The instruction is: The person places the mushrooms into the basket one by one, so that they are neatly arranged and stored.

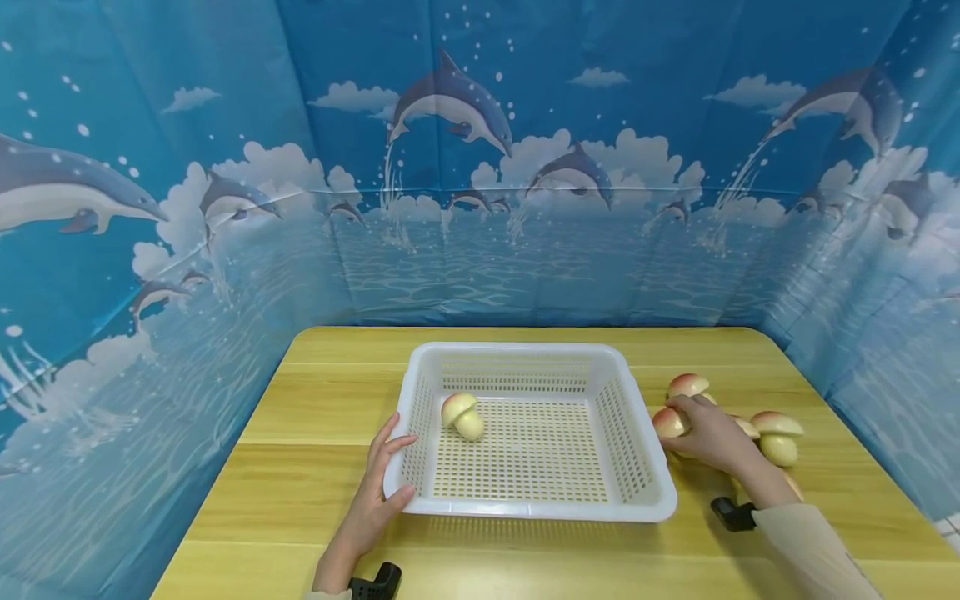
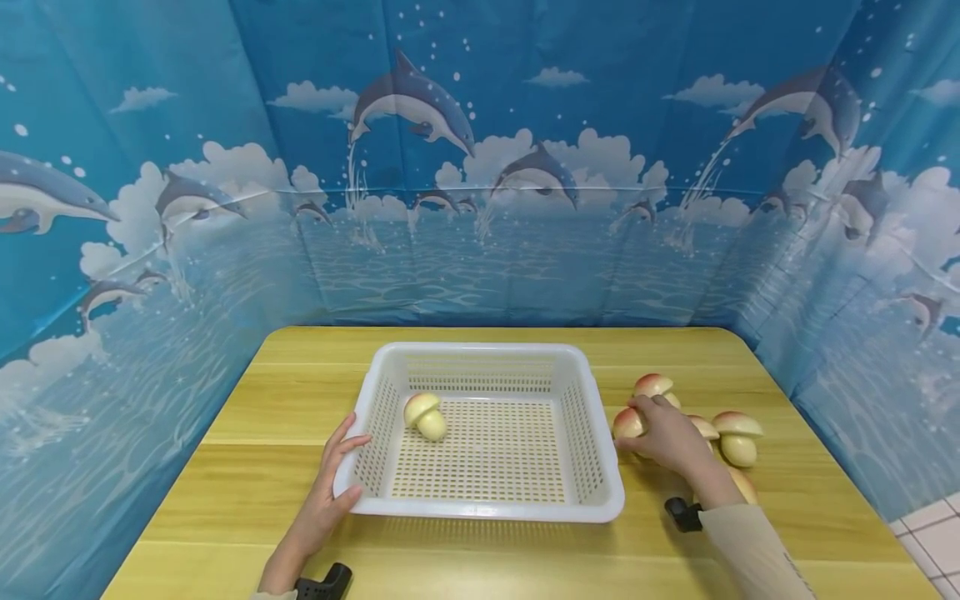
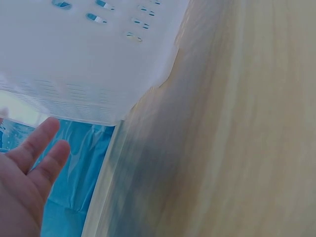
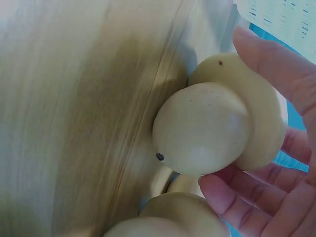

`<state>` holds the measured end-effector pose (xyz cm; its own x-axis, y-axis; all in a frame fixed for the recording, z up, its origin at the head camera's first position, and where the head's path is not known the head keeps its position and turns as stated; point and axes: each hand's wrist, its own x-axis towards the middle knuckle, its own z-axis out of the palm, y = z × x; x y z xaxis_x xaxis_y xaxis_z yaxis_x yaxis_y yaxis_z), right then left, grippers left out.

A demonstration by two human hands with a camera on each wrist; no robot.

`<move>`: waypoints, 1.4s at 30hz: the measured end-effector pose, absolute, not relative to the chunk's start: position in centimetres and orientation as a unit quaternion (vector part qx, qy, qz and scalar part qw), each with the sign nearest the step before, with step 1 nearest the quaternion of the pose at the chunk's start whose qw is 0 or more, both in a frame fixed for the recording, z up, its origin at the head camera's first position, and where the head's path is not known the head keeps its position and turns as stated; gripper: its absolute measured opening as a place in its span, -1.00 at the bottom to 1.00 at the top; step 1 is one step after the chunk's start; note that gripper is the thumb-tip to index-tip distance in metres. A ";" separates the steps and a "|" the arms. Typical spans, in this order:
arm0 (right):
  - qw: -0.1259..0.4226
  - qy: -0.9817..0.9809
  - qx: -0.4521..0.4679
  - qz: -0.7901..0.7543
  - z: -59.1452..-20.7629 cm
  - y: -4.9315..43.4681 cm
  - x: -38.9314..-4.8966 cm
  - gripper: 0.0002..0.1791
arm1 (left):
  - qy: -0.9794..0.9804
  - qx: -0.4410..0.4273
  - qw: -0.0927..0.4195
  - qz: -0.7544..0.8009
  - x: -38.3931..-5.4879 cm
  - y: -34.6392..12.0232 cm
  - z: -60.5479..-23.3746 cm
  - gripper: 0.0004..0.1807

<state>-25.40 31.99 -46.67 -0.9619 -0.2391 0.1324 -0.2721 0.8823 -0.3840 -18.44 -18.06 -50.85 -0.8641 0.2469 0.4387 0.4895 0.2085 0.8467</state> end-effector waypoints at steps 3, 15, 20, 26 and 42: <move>0.040 -0.969 0.129 0.207 -46.8 31.9 -25.4 -0.10 | -0.768 -0.240 0.106 -0.584 -18.5 -18.1 -51.0 -0.36; 0.047 -0.966 0.097 0.234 -46.8 31.9 -25.2 -0.09 | -0.763 -0.246 0.101 -0.589 -18.6 -18.1 -51.2 -0.36; 0.057 -0.963 0.095 0.247 -46.4 32.0 -25.2 -0.13 | -0.767 -0.243 0.102 -0.585 -18.6 -18.1 -51.1 -0.36; 0.074 -0.960 0.093 0.254 -45.7 31.8 -25.0 -0.18 | -0.772 -0.245 0.103 -0.578 -18.6 -18.1 -51.1 -0.36; 0.125 -0.949 0.079 0.278 -44.6 31.6 -25.0 -0.23 | -0.770 -0.242 0.100 -0.582 -18.5 -18.1 -51.0 -0.37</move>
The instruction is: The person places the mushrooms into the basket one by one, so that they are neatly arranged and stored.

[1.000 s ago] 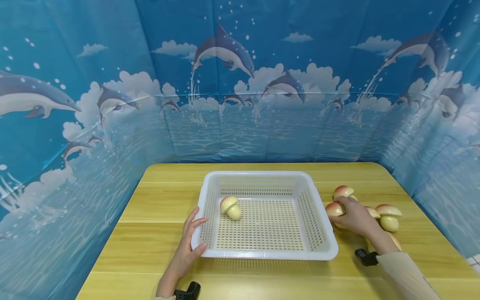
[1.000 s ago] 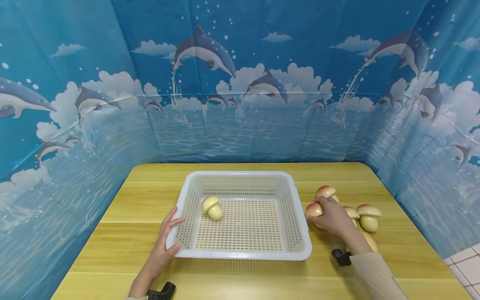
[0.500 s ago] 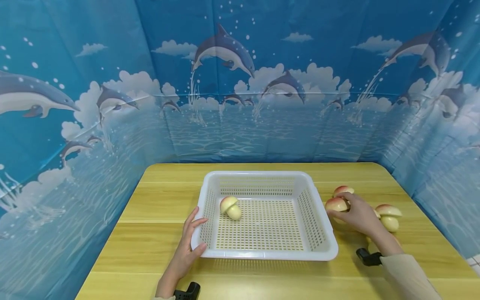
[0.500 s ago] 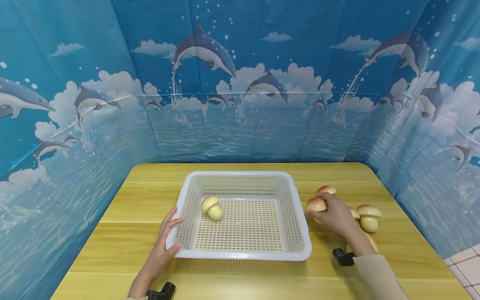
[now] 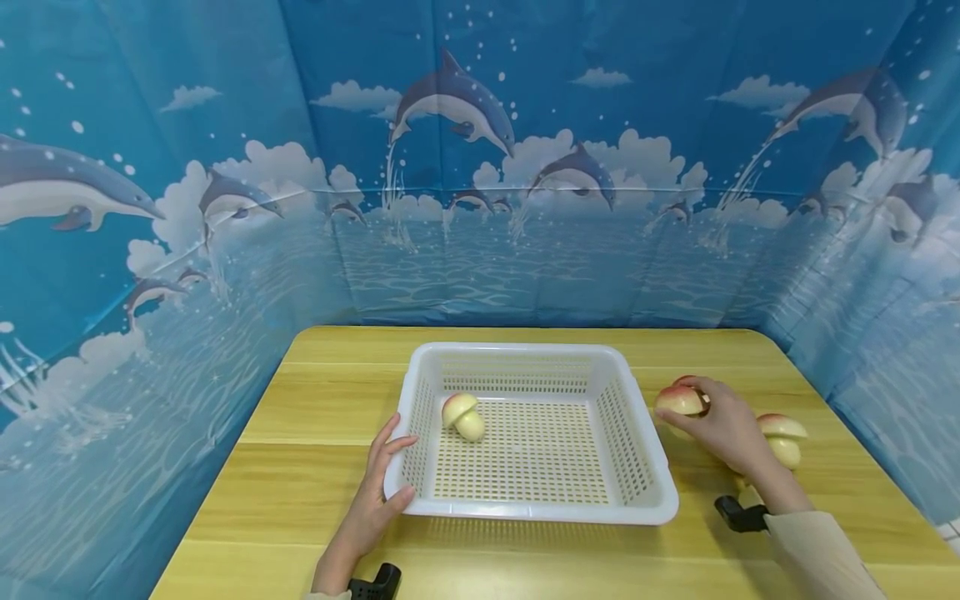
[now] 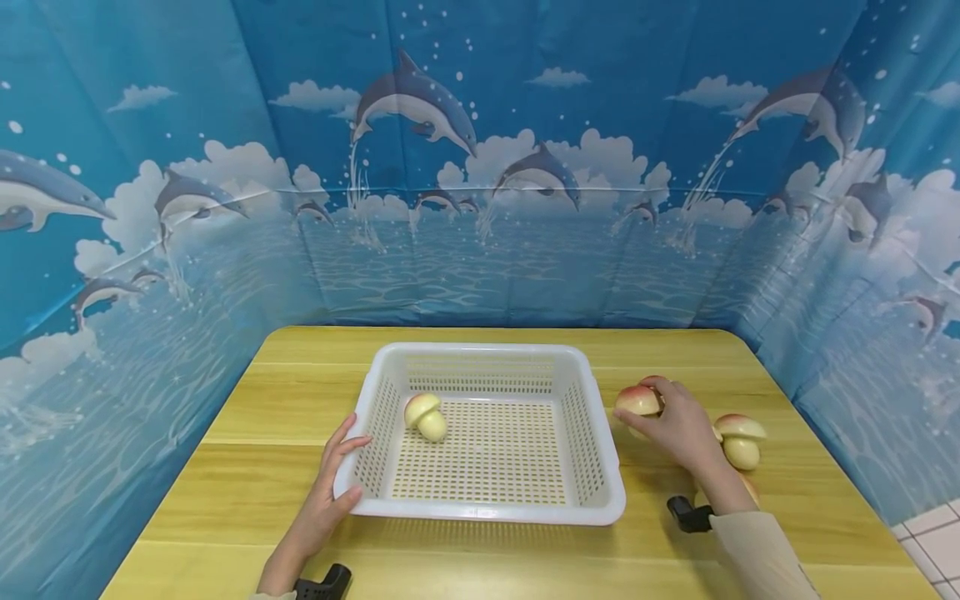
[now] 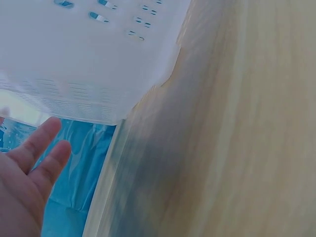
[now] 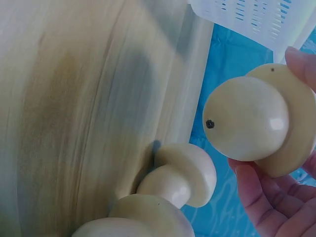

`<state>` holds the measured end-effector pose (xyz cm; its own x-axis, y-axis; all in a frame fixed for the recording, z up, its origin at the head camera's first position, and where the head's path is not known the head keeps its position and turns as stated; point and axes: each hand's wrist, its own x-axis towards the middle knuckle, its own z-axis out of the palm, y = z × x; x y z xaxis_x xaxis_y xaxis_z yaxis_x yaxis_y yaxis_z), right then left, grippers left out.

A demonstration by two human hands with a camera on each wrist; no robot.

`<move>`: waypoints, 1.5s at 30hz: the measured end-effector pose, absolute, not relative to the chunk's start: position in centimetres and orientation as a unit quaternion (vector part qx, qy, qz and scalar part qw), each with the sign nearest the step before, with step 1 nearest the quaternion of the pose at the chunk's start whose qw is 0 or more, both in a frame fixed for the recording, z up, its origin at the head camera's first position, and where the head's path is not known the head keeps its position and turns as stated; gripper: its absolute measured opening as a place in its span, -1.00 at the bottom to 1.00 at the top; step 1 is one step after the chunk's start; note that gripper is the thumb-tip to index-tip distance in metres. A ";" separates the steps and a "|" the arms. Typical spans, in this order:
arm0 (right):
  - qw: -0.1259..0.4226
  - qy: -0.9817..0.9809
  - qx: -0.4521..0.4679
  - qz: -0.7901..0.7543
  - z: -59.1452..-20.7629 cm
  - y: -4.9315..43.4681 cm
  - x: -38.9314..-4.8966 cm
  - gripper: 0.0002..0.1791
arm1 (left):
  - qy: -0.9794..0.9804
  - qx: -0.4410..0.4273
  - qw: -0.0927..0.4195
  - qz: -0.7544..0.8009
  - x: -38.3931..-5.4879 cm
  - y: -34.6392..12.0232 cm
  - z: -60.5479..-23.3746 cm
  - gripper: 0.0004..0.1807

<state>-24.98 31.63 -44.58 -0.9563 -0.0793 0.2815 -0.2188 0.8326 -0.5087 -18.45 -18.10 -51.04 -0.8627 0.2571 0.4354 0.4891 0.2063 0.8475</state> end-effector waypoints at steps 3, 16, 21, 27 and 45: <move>0.119 -0.949 0.062 0.285 -44.4 31.5 -24.8 -0.17 | -0.772 -0.243 0.099 -0.579 -18.4 -18.1 -51.1 -0.36; 0.123 -0.943 0.021 0.308 -43.5 31.7 -24.7 -0.12 | -0.775 -0.250 0.098 -0.572 -18.5 -18.3 -51.1 -0.37; 0.132 -0.941 0.014 0.312 -43.2 31.5 -24.8 -0.14 | -0.776 -0.247 0.096 -0.572 -18.5 -18.4 -51.2 -0.37; 0.143 -0.936 0.003 0.320 -42.6 31.5 -24.8 -0.15 | -0.775 -0.255 0.101 -0.569 -18.6 -18.3 -51.3 -0.37; 0.174 -0.934 0.003 0.312 -41.1 30.5 -25.1 -0.15 | -0.778 -0.244 0.100 -0.570 -18.7 -18.2 -51.2 -0.39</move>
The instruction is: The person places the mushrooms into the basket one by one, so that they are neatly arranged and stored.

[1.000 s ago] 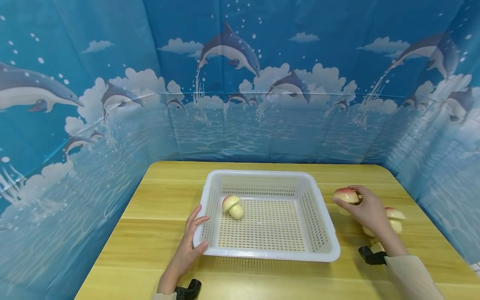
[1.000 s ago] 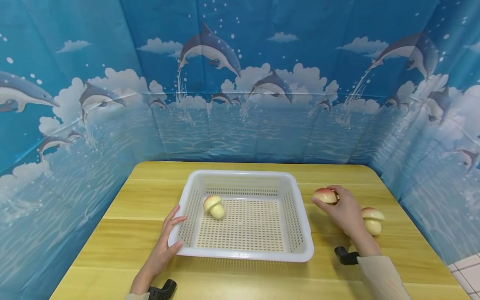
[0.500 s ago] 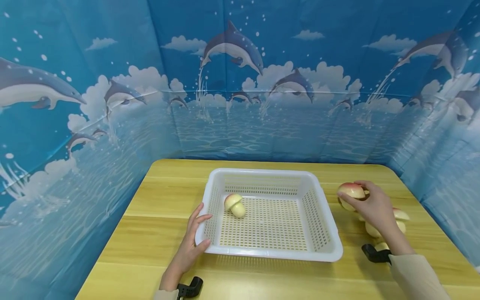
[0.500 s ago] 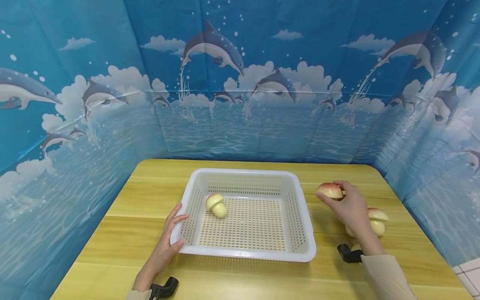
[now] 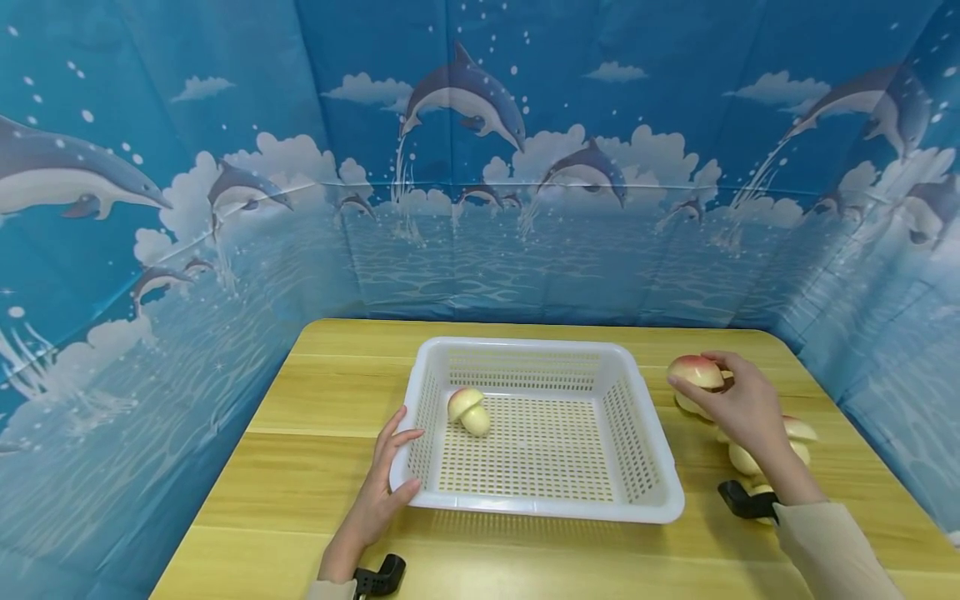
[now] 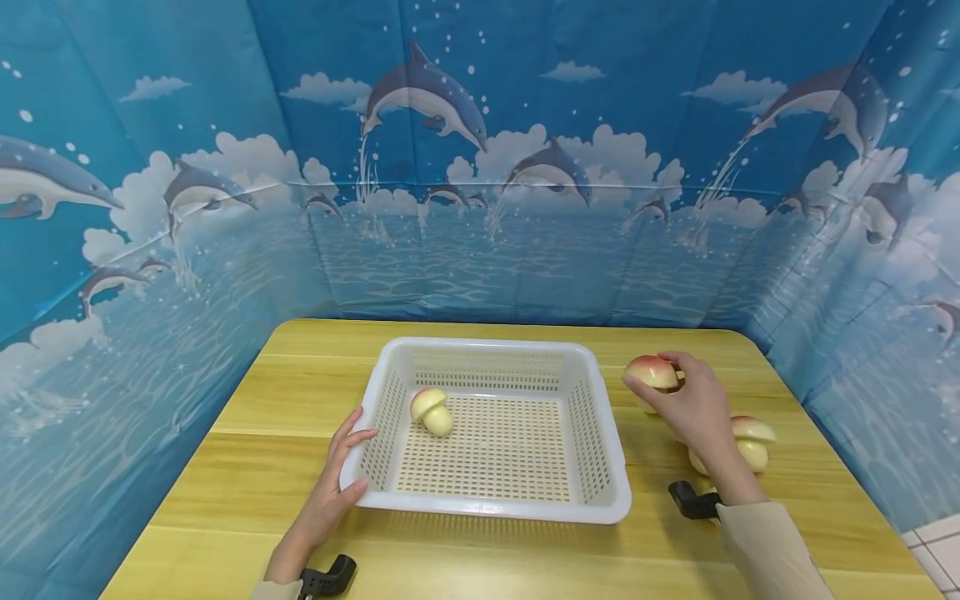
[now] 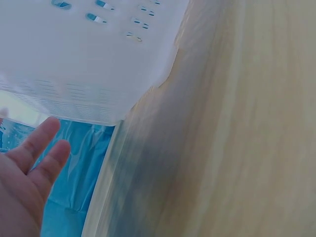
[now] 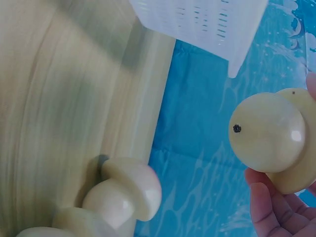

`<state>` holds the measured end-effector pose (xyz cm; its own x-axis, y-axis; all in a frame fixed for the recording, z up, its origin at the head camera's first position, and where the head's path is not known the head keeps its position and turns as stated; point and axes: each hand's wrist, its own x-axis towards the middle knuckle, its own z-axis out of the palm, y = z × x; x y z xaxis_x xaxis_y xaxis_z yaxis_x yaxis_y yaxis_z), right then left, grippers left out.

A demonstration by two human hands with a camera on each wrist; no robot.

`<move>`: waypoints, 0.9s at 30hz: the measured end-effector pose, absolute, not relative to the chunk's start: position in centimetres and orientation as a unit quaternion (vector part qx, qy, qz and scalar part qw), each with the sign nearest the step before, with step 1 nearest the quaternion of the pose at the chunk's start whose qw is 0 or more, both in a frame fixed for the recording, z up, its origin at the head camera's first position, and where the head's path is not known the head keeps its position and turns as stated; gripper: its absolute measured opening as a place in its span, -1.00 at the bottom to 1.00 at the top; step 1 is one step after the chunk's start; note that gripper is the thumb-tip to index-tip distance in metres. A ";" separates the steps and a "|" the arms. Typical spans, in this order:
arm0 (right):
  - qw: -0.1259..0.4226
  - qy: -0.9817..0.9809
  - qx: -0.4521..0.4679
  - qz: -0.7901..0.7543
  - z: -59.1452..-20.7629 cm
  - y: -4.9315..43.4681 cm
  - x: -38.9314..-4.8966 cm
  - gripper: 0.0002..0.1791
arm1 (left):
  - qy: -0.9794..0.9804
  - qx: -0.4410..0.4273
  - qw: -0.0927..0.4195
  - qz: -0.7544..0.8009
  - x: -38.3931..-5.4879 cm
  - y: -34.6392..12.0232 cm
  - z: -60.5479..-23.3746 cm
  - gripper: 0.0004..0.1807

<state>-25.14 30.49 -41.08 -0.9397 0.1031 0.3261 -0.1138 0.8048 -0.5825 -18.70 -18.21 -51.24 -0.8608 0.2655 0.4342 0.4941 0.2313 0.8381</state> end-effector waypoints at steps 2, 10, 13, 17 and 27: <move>0.173 -0.933 0.000 0.315 -40.8 30.3 -25.1 -0.15 | -0.780 -0.244 0.103 -0.567 -18.7 -18.2 -51.3 -0.39; 0.187 -0.932 0.012 0.312 -40.0 29.4 -24.8 -0.19 | -0.777 -0.250 0.107 -0.568 -18.7 -18.1 -51.0 -0.37; 0.191 -0.931 0.021 0.310 -39.8 29.0 -24.7 -0.21 | -0.776 -0.251 0.105 -0.570 -18.6 -18.1 -51.0 -0.37; 0.196 -0.931 0.031 0.306 -39.4 28.4 -24.6 -0.23 | -0.778 -0.249 0.102 -0.567 -18.6 -18.2 -51.1 -0.38; 0.191 -0.928 0.053 0.316 -38.9 27.3 -24.8 -0.23 | -0.785 -0.250 0.107 -0.557 -18.7 -18.3 -51.2 -0.39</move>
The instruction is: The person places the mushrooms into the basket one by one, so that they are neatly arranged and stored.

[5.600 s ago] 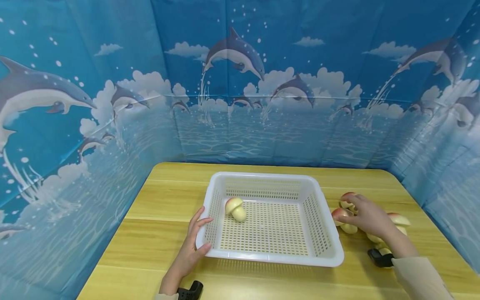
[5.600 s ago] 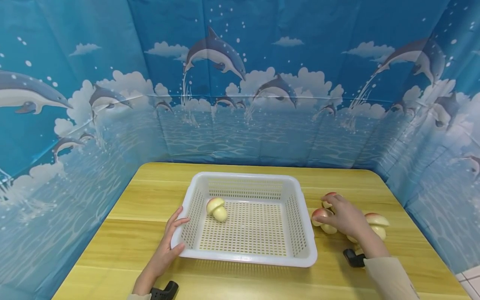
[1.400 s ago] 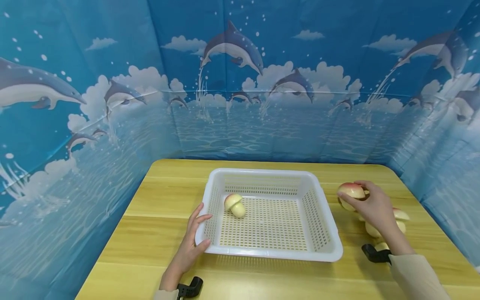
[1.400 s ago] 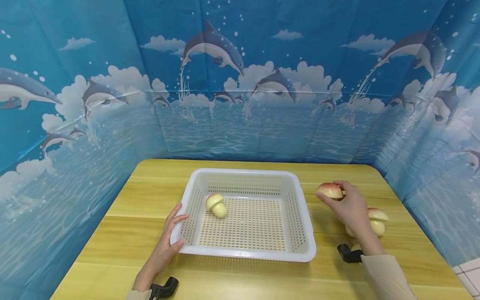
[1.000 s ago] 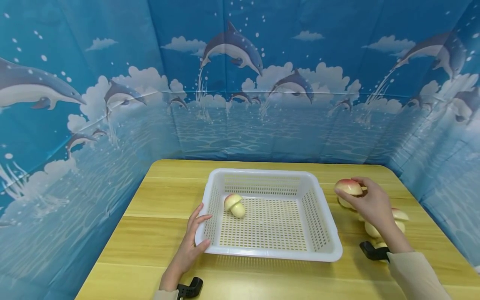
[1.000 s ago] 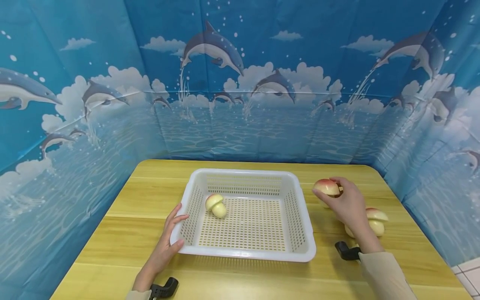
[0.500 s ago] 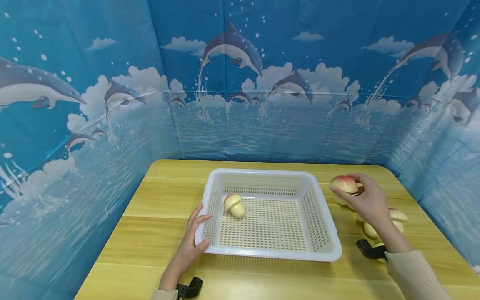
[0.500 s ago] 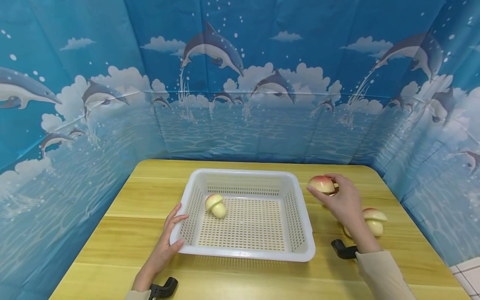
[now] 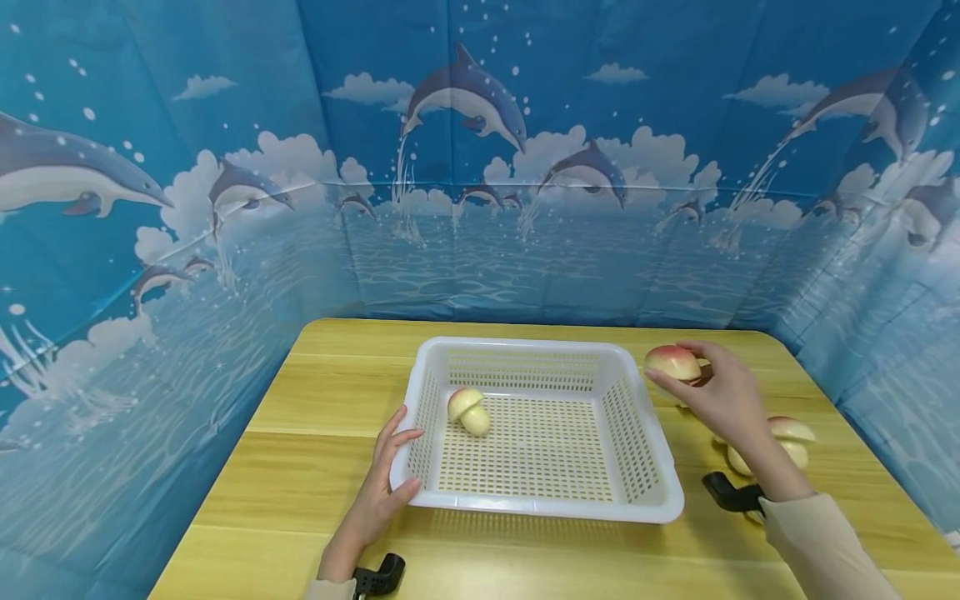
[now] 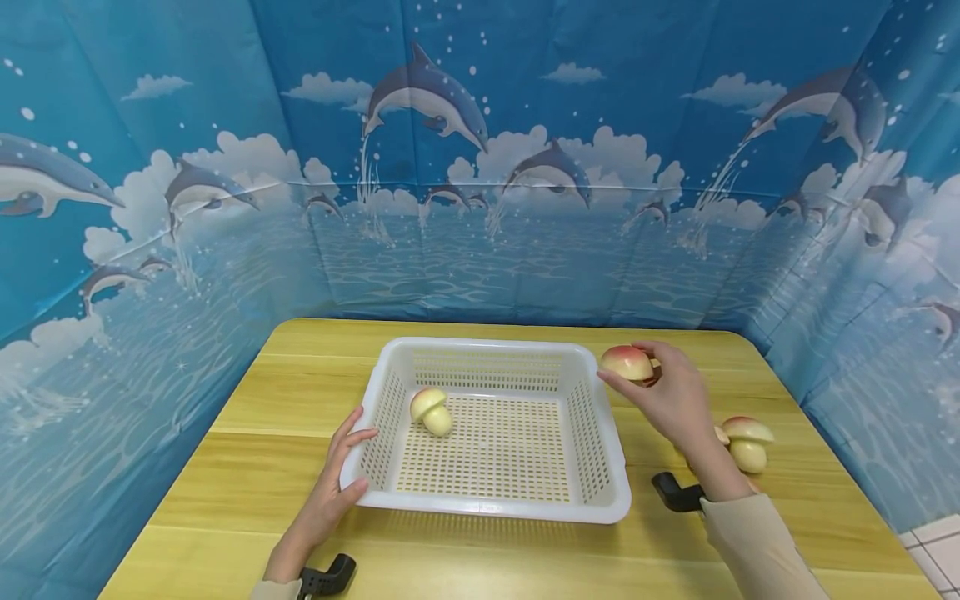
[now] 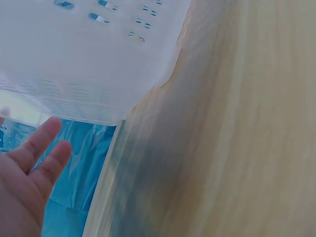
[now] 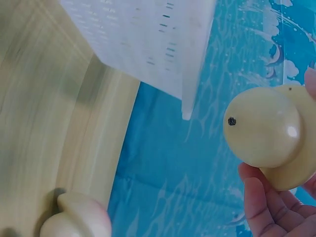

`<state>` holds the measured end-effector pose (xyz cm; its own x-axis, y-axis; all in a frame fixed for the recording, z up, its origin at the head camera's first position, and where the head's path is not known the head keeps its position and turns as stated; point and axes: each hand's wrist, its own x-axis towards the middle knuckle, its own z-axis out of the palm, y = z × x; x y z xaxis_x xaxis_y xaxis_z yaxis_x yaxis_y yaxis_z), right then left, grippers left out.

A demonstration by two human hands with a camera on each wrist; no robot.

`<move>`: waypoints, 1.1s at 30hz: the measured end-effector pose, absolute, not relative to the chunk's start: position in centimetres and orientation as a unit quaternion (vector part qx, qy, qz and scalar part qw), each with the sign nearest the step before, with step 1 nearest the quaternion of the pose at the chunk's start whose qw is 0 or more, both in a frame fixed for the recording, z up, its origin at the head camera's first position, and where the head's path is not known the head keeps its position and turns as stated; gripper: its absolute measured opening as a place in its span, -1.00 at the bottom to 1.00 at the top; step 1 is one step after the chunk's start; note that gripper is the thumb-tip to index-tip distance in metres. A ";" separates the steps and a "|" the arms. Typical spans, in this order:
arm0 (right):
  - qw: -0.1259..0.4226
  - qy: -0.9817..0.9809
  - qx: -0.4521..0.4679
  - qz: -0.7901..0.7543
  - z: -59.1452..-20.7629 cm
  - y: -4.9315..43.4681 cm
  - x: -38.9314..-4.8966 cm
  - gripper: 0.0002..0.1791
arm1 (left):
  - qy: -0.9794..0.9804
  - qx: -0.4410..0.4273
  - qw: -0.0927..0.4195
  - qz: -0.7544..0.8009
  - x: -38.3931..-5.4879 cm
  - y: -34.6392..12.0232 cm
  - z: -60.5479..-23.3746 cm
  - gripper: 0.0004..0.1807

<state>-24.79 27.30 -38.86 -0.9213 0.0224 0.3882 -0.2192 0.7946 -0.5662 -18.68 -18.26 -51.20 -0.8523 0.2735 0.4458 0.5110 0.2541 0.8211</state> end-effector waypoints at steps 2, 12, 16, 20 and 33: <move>0.186 -0.926 0.058 0.322 -38.7 27.1 -24.9 -0.23 | -0.783 -0.251 0.108 -0.558 -18.7 -18.2 -51.1 -0.39; 0.179 -0.928 0.084 0.317 -38.1 25.5 -25.9 -0.23 | -0.781 -0.250 0.107 -0.561 -18.5 -18.2 -50.9 -0.38; 0.181 -0.923 0.097 0.326 -38.0 24.8 -26.4 -0.23 | -0.781 -0.249 0.108 -0.562 -18.6 -18.3 -51.0 -0.38; 0.173 -0.921 0.106 0.331 -37.9 24.2 -27.0 -0.24 | -0.780 -0.250 0.106 -0.563 -18.6 -18.2 -51.0 -0.37; 0.151 -0.923 0.137 0.326 -36.8 22.2 -28.1 -0.27 | -0.777 -0.247 0.107 -0.569 -18.5 -18.1 -50.9 -0.37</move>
<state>-28.13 22.21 -36.85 -0.9171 -0.1536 0.3679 -0.3506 0.7498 -0.5611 -18.51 -18.14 -50.89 -0.8551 0.2615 0.4477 0.5058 0.2309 0.8312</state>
